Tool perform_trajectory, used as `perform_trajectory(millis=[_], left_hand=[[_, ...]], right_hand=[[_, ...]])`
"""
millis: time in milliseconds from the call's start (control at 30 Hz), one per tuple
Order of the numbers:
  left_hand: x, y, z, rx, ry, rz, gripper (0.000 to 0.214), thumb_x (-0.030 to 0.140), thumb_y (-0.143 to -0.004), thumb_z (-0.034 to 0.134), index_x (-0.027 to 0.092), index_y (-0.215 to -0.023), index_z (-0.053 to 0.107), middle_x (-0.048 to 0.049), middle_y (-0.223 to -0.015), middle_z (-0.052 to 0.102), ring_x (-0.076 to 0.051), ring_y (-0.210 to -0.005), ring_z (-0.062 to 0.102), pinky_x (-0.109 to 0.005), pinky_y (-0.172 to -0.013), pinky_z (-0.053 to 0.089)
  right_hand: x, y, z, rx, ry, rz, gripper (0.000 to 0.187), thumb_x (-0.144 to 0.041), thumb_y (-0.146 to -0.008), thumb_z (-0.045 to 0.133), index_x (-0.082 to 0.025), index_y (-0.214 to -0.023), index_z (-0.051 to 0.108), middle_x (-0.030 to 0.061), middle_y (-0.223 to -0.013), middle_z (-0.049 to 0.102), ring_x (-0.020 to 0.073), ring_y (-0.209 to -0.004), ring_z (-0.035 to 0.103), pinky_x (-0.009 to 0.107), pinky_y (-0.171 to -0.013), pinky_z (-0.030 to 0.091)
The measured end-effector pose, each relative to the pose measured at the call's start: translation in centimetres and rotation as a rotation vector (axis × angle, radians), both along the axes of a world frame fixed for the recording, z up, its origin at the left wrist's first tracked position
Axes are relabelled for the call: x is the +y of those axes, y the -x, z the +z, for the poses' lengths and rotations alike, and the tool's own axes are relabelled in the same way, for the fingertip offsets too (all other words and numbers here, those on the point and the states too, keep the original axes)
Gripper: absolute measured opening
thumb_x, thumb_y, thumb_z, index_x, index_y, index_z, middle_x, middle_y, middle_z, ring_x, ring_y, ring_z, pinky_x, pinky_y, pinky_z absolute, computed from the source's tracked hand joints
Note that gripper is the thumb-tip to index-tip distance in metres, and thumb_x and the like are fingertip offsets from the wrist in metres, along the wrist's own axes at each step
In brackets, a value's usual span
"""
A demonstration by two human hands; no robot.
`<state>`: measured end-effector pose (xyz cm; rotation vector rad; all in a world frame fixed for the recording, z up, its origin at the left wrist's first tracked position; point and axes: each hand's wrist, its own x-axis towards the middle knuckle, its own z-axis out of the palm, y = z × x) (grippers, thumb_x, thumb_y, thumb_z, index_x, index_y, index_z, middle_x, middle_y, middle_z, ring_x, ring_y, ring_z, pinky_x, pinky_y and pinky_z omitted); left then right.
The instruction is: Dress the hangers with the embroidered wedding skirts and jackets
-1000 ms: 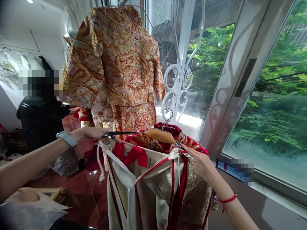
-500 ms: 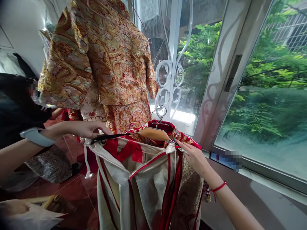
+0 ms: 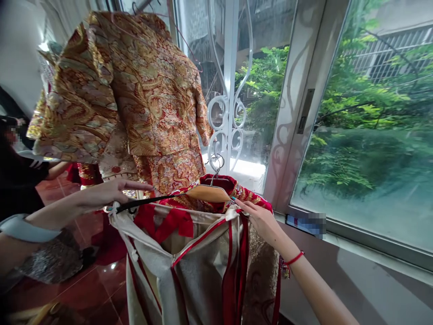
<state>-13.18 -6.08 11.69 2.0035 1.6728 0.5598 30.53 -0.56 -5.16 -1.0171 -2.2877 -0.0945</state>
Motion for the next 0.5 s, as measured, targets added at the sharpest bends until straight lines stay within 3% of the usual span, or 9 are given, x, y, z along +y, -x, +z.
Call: perform_trajectory(millis=[67, 167, 233, 333, 500], left_hand=[[-0.6, -0.7, -0.2, -0.061, -0.094, 0.000, 0.039, 0.015, -0.058, 0.056, 0.015, -0.093, 0.075, -0.0070, -0.116, 0.074, -0.025, -0.115, 0.062, -0.033, -0.098, 0.046], [-1.4, -1.3, -0.8, -0.142, -0.133, 0.003, 0.024, 0.017, -0.056, 0.055, 0.016, -0.073, 0.072, -0.0079, -0.097, 0.078, -0.026, -0.104, 0.066, -0.033, -0.087, 0.051], [-1.5, -1.2, -1.3, -0.194, -0.126, 0.015, 0.026, 0.017, -0.055, 0.052, 0.018, -0.073, 0.072, -0.0058, -0.092, 0.078, -0.025, -0.094, 0.068, -0.030, -0.077, 0.054], [-1.1, -0.5, -2.0, -0.239, -0.126, 0.024, 0.027, 0.018, -0.054, 0.052, 0.019, -0.073, 0.073, -0.0043, -0.092, 0.078, -0.024, -0.090, 0.068, -0.029, -0.073, 0.053], [-0.5, -0.1, -2.2, -0.331, -0.071, 0.047, 0.023, 0.019, -0.051, 0.056, 0.019, -0.069, 0.070, -0.0055, -0.094, 0.078, -0.024, -0.088, 0.069, -0.027, -0.069, 0.053]], right_hand=[[-0.1, 0.1, 0.1, -0.008, 0.025, -0.014, 0.066, -0.006, -0.087, 0.035, -0.033, -0.147, 0.040, 0.0081, -0.132, 0.062, 0.0244, -0.109, 0.067, 0.040, -0.087, 0.056], [-0.2, 0.4, 1.0, -0.008, 0.108, -0.038, 0.066, -0.007, -0.084, 0.038, -0.030, -0.146, 0.043, 0.0097, -0.135, 0.059, 0.0262, -0.113, 0.064, 0.043, -0.091, 0.054], [-0.4, 0.6, 1.9, 0.012, 0.187, -0.005, 0.064, -0.009, -0.084, 0.040, -0.028, -0.145, 0.043, 0.0086, -0.137, 0.058, 0.0266, -0.120, 0.060, 0.044, -0.096, 0.051], [-0.7, 1.0, 3.1, 0.065, 0.308, 0.060, 0.059, -0.013, -0.085, 0.042, -0.024, -0.142, 0.046, 0.0079, -0.136, 0.059, 0.0257, -0.121, 0.057, 0.042, -0.101, 0.047], [-0.3, 3.3, 4.4, 0.163, 0.368, 0.059, 0.045, -0.023, -0.088, 0.047, -0.018, -0.132, 0.055, 0.0090, -0.109, 0.071, 0.0262, -0.100, 0.065, 0.042, -0.093, 0.049]])
